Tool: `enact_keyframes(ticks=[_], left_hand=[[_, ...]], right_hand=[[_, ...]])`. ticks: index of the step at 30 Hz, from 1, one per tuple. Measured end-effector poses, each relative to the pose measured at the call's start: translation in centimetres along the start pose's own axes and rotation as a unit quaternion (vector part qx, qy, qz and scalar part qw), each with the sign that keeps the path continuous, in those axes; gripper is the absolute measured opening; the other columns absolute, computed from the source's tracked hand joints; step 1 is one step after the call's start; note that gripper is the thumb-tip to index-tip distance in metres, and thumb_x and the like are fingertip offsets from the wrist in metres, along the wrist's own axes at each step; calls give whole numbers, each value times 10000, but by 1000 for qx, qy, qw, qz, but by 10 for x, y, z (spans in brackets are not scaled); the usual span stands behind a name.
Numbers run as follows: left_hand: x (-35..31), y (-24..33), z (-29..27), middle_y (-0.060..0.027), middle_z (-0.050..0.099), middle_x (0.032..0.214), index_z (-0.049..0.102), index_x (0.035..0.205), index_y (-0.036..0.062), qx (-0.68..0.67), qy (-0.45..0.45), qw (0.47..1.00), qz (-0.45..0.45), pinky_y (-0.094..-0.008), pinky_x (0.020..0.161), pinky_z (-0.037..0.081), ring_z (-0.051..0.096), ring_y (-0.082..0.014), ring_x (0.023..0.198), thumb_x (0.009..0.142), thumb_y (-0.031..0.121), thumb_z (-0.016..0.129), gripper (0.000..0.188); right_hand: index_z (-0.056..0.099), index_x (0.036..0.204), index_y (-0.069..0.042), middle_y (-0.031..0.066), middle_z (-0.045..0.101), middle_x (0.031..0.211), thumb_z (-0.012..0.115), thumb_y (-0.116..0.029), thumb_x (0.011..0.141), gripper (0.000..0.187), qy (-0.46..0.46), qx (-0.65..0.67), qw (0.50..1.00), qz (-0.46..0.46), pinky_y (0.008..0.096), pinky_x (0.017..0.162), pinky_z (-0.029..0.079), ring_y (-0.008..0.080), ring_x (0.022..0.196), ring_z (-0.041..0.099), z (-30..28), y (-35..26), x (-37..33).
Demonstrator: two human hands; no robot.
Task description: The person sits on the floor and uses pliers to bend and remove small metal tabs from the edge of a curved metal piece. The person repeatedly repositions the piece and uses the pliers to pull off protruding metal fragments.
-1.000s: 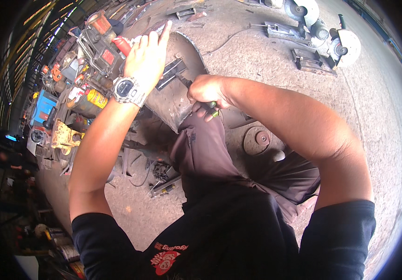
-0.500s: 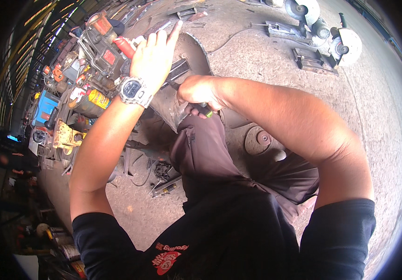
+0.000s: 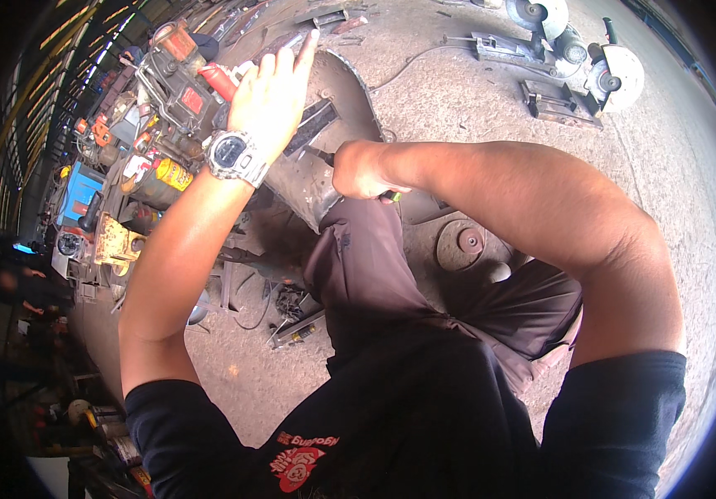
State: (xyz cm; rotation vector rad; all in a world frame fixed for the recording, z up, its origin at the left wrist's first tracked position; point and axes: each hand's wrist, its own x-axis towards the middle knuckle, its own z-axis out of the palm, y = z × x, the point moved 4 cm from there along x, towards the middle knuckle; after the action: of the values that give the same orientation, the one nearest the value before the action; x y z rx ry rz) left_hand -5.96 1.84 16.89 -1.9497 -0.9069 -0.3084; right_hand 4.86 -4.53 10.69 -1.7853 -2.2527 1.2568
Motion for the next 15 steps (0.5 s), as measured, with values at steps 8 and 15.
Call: enact_keyframes(ticks=[8,15], left_hand=[[-3,-7,1,-96,544,1024,261,1583,72,-39,-41,998,-13,-376,884,498,582,-247,962,726,104,760,992],[-11,-15,3,-110,552,1080,230,1589,73,-47,-57,997,-18,-373,936,493,577,-273,1074,621,150,875,1166]], right_hand=[[637,800,97,196,617,661,494,-47,805,203,-9,5,1000,0,452,472,483,300,565,636,-1,1,2],[586,846,25,90,541,703,540,-181,899,218,-24,253,967,25,360,474,427,197,559,540,19,2,17]])
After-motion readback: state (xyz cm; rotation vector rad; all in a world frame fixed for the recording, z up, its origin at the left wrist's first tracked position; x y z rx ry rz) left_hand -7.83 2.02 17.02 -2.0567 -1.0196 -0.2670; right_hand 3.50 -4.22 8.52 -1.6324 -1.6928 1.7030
